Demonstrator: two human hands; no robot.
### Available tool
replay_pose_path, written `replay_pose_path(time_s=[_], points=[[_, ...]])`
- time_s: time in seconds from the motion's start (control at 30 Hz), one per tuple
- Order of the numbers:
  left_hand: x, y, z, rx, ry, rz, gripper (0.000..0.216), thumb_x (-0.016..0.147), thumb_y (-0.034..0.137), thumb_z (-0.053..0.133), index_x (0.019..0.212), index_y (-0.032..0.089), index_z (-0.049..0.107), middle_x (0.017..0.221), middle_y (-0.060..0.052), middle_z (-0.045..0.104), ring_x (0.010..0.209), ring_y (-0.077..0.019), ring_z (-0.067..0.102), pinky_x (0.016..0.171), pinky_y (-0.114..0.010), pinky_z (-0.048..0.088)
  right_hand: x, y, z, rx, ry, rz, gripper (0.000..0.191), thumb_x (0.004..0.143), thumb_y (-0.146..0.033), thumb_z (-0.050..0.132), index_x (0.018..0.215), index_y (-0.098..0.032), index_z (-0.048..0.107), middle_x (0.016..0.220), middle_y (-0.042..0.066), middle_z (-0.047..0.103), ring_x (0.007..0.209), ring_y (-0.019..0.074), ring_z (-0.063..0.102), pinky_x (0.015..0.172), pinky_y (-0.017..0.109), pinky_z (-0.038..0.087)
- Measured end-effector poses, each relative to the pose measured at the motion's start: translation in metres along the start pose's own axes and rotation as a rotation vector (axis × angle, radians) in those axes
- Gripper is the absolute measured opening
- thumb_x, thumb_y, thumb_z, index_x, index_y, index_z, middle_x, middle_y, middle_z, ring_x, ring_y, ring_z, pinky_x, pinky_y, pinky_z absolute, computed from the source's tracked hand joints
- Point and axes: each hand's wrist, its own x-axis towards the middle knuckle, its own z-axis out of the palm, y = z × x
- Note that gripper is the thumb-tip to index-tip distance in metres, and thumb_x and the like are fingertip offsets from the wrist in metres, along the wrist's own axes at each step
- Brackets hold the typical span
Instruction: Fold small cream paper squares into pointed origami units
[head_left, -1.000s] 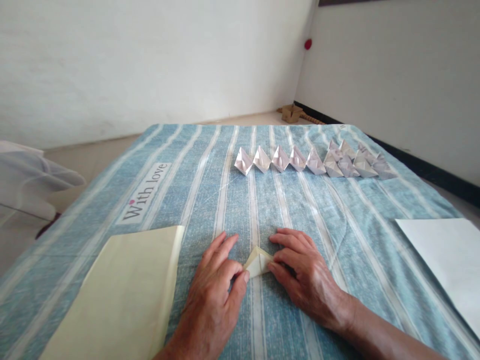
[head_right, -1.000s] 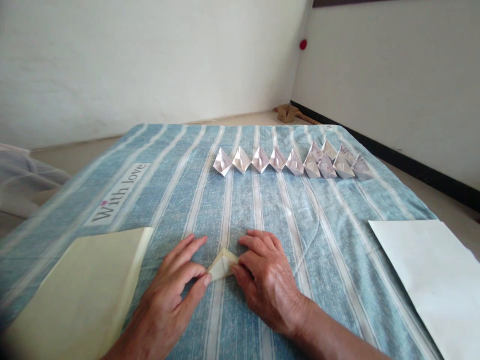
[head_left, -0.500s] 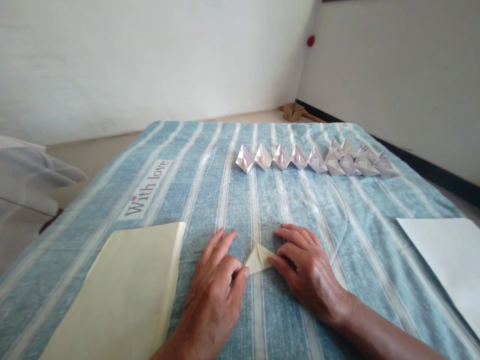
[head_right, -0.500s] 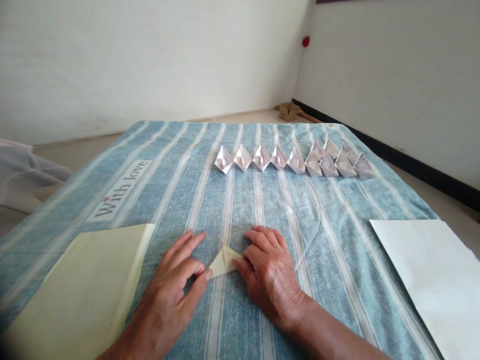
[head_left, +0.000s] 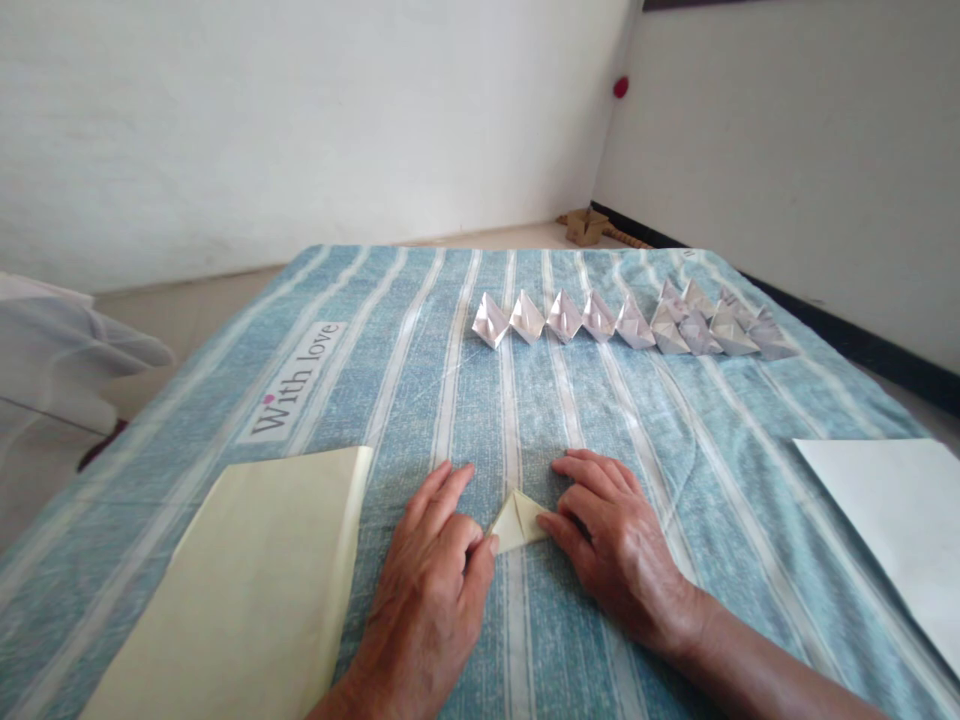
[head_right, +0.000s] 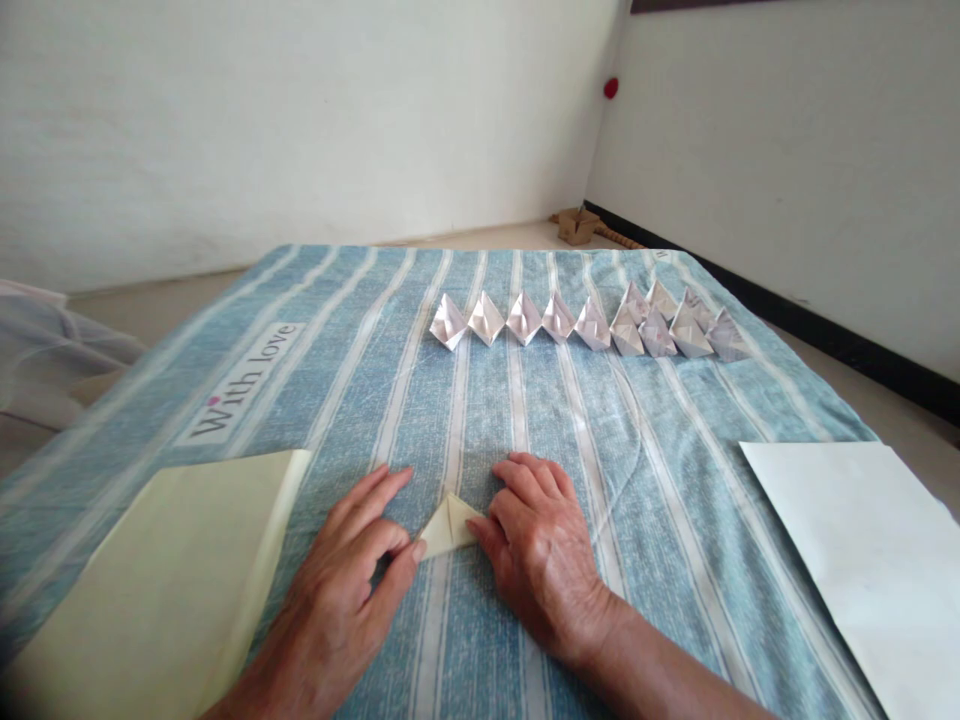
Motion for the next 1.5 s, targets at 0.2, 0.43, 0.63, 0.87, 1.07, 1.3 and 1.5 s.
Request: replay_pose_path(time_s=[0.2,0.43,0.63,0.87,1.07,1.3,1.5], points=[[-0.001,0.0,0.002,0.008,0.008,0.008,0.021,0.092,0.012,0.046,0.072,0.02,0.044,0.133,-0.019,0.055,0.135,-0.0335,0.042,0.099,-0.06,0.049,0.001,-0.001,-0.001,-0.008,-0.003,-0.003,0.018,0.092,-0.02,0.059,0.074,-0.018,0.058,0.109,0.01,0.067,0.112,0.0294,0.056,0.094,0.051,0.047],[0.001,0.0,0.001,0.025,0.011,0.031,0.023,0.092,0.012,0.046,0.071,0.019,0.044,0.13,-0.023,0.056,0.131,-0.0361,0.045,0.096,-0.061,0.05,0.0,-0.001,0.0,-0.015,-0.013,0.002,0.017,0.091,-0.017,0.058,0.074,-0.018,0.058,0.11,0.01,0.066,0.112,0.0292,0.056,0.094,0.051,0.047],[0.001,0.0,0.002,0.048,0.031,0.044,0.023,0.092,0.013,0.048,0.071,0.019,0.044,0.128,-0.023,0.058,0.128,-0.0364,0.049,0.096,-0.059,0.051,-0.001,0.0,0.002,-0.033,-0.012,-0.006,0.017,0.091,-0.017,0.058,0.074,-0.018,0.058,0.11,0.01,0.066,0.112,0.029,0.056,0.094,0.05,0.047],[0.003,0.003,-0.001,0.075,0.065,0.043,0.018,0.091,0.013,0.05,0.074,0.018,0.048,0.124,-0.022,0.06,0.124,-0.0357,0.054,0.095,-0.057,0.053,0.0,-0.002,0.002,-0.033,-0.003,-0.005,0.017,0.092,-0.018,0.057,0.074,-0.019,0.057,0.11,0.01,0.066,0.111,0.0295,0.057,0.093,0.051,0.047],[-0.005,0.022,-0.002,0.108,0.15,0.244,0.018,0.085,0.003,0.051,0.1,0.008,0.059,0.123,-0.024,0.063,0.129,-0.0357,0.05,0.099,-0.05,0.052,0.0,-0.002,0.003,-0.038,0.014,-0.007,0.019,0.092,-0.017,0.056,0.073,-0.019,0.057,0.11,0.01,0.066,0.111,0.0289,0.056,0.093,0.05,0.047],[-0.022,0.043,0.008,0.207,-0.014,0.3,0.036,0.09,0.023,0.05,0.118,0.003,0.06,0.123,-0.02,0.066,0.118,-0.0321,0.061,0.092,-0.039,0.057,0.0,-0.002,0.002,-0.036,0.009,-0.005,0.021,0.092,-0.014,0.053,0.072,-0.018,0.058,0.11,0.01,0.066,0.113,0.0292,0.056,0.094,0.05,0.046],[-0.024,0.04,0.01,0.285,-0.032,0.312,0.05,0.088,0.038,0.053,0.122,0.002,0.057,0.127,-0.024,0.063,0.118,-0.0346,0.06,0.088,-0.04,0.058,0.001,-0.002,0.002,-0.018,0.004,0.008,0.019,0.093,-0.017,0.054,0.074,-0.018,0.06,0.11,0.01,0.066,0.113,0.029,0.055,0.094,0.051,0.046]])
